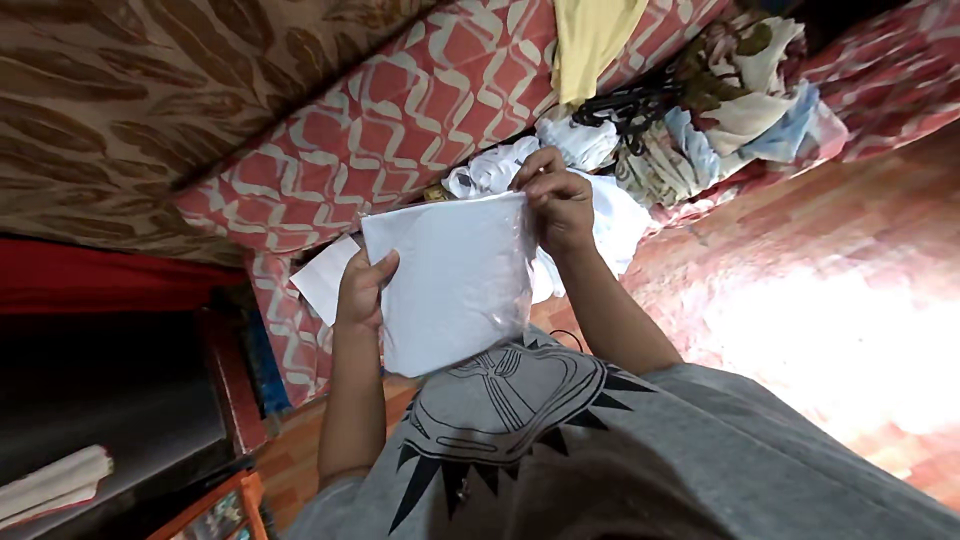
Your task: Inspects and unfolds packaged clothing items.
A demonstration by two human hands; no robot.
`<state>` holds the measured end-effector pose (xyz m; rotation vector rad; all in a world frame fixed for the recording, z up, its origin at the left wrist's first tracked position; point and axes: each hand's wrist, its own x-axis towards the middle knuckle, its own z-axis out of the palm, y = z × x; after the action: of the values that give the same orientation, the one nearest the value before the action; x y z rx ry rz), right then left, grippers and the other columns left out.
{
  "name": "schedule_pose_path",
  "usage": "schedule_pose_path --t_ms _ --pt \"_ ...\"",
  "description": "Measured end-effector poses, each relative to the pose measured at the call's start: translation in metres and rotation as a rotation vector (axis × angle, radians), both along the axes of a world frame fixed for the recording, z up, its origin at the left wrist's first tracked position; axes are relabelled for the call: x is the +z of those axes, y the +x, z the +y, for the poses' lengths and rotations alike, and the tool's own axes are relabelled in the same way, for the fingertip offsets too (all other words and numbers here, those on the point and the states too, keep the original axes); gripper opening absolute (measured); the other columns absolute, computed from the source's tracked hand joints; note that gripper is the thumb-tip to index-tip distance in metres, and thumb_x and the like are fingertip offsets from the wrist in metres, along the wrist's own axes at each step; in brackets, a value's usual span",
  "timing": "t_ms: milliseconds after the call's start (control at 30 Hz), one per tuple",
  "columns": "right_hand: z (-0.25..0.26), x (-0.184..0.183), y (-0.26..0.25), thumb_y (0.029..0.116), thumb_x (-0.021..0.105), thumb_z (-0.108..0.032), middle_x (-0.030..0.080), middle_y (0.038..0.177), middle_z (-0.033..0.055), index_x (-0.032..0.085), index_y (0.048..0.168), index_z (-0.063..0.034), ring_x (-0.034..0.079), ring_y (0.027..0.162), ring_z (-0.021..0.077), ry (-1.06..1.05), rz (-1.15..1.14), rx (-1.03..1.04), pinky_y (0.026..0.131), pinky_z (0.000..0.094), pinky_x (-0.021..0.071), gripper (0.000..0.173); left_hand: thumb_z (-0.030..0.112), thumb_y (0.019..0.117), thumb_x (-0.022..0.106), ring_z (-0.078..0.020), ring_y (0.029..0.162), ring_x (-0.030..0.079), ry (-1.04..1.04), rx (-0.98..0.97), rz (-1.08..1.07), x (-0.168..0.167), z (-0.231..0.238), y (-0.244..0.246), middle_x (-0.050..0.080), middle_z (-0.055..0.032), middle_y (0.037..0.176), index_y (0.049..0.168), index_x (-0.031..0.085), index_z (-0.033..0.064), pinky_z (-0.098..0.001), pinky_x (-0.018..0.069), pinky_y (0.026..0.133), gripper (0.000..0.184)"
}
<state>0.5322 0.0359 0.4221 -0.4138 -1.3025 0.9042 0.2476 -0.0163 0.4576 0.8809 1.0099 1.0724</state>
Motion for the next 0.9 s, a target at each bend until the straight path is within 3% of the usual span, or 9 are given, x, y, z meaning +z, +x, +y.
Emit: schedule_pose_path --t_ms 133,233,333,367,433,567,733,833,900 --pt "0.000 0.011 0.013 0.0931 0.072 -0.037 0.068 0.122 -0.0134 0.075 0.085 -0.0355 0.063 0.117 0.0090 -0.132 0.237 0.110 0.097 0.0334 0.0558 0.008 0.008 0.1067 0.046 -0.0079 0.083 0.074 -0.064 0.165 0.030 -0.006 0.012 -0.014 0.075 0.0013 0.093 0.120 0.058 0.0099 -0.0292 0.0638 0.076 0.018" --pt "0.004 0.009 0.020 0.0967 0.067 -0.028 0.071 0.119 -0.0096 0.073 0.091 -0.0331 0.065 0.117 0.0145 -0.295 0.534 0.255 0.097 0.0432 0.0565 0.010 0.005 0.1056 0.046 -0.0071 0.086 0.073 0.000 0.225 0.092 -0.003 0.016 -0.024 0.074 0.0020 0.096 0.121 0.056 0.0083 -0.0292 0.0633 0.079 0.019" --pt "0.012 -0.005 0.022 0.1107 0.037 -0.029 0.066 0.116 -0.0061 0.050 0.123 -0.0333 0.066 0.107 0.0169 -0.716 0.401 0.046 0.083 0.0396 0.0596 0.019 0.004 0.1035 0.052 -0.0065 0.089 0.072 0.105 0.283 0.197 0.005 0.015 -0.018 0.072 0.0019 0.099 0.126 0.054 0.0059 -0.0288 0.0626 0.081 0.023" --pt "0.016 -0.013 0.022 0.1115 0.034 -0.035 0.060 0.127 -0.0021 0.040 0.145 -0.0349 0.064 0.112 0.0204 -0.830 0.258 -0.041 0.085 0.0416 0.0569 0.034 0.004 0.1027 0.054 -0.0062 0.089 0.071 0.149 0.308 0.231 0.008 0.014 -0.014 0.071 0.0021 0.100 0.127 0.054 0.0052 -0.0287 0.0624 0.082 0.025" --pt "0.017 -0.031 0.017 0.1100 0.032 -0.046 0.056 0.141 0.0044 0.022 0.160 -0.0285 0.064 0.116 0.0236 -0.935 0.038 -0.126 0.088 0.0438 0.0563 0.054 0.004 0.1007 0.057 -0.0052 0.088 0.071 0.244 0.344 0.310 0.014 0.011 -0.006 0.072 0.0028 0.099 0.127 0.055 0.0026 -0.0280 0.0627 0.081 0.026" --pt "-0.002 -0.052 -0.031 0.1100 0.032 -0.040 0.064 0.126 0.0117 0.040 0.149 -0.0030 0.068 0.098 0.0184 -0.952 -0.307 -0.062 0.082 0.0380 0.0577 0.054 0.006 0.1009 0.058 -0.0021 0.094 0.069 0.367 0.338 0.415 0.017 0.004 0.009 0.069 0.0017 0.105 0.131 0.051 -0.0030 -0.0258 0.0602 0.088 0.033" --pt "-0.009 -0.053 -0.098 0.1074 0.050 -0.029 0.059 0.131 0.0238 0.044 0.145 0.0038 0.065 0.108 0.0278 -0.977 -0.373 -0.088 0.092 0.0434 0.0547 0.050 0.009 0.1011 0.059 -0.0012 0.092 0.069 0.378 0.334 0.443 0.018 -0.010 0.030 0.069 0.0012 0.103 0.128 0.052 -0.0040 -0.0251 0.0600 0.087 0.031" --pt "-0.001 -0.054 -0.109 0.1061 0.051 -0.017 0.064 0.109 0.0213 0.060 0.119 0.0086 0.064 0.094 0.0249 -0.885 -0.399 -0.321 0.084 0.0415 0.0536 0.031 0.012 0.1021 0.060 0.0024 0.088 0.068 0.426 0.302 0.473 0.016 -0.025 0.039 0.069 0.0051 0.099 0.126 0.053 -0.0029 -0.0233 0.0604 0.084 0.029" --pt "0.003 -0.049 -0.110 0.1064 0.048 -0.012 0.066 0.103 0.0186 0.062 0.113 0.0080 0.063 0.092 0.0221 -0.870 -0.409 -0.372 0.085 0.0404 0.0524 0.026 0.010 0.1016 0.060 0.0028 0.090 0.068 0.470 0.306 0.455 0.015 -0.030 0.040 0.069 0.0053 0.100 0.126 0.052 -0.0046 -0.0233 0.0598 0.086 0.029"
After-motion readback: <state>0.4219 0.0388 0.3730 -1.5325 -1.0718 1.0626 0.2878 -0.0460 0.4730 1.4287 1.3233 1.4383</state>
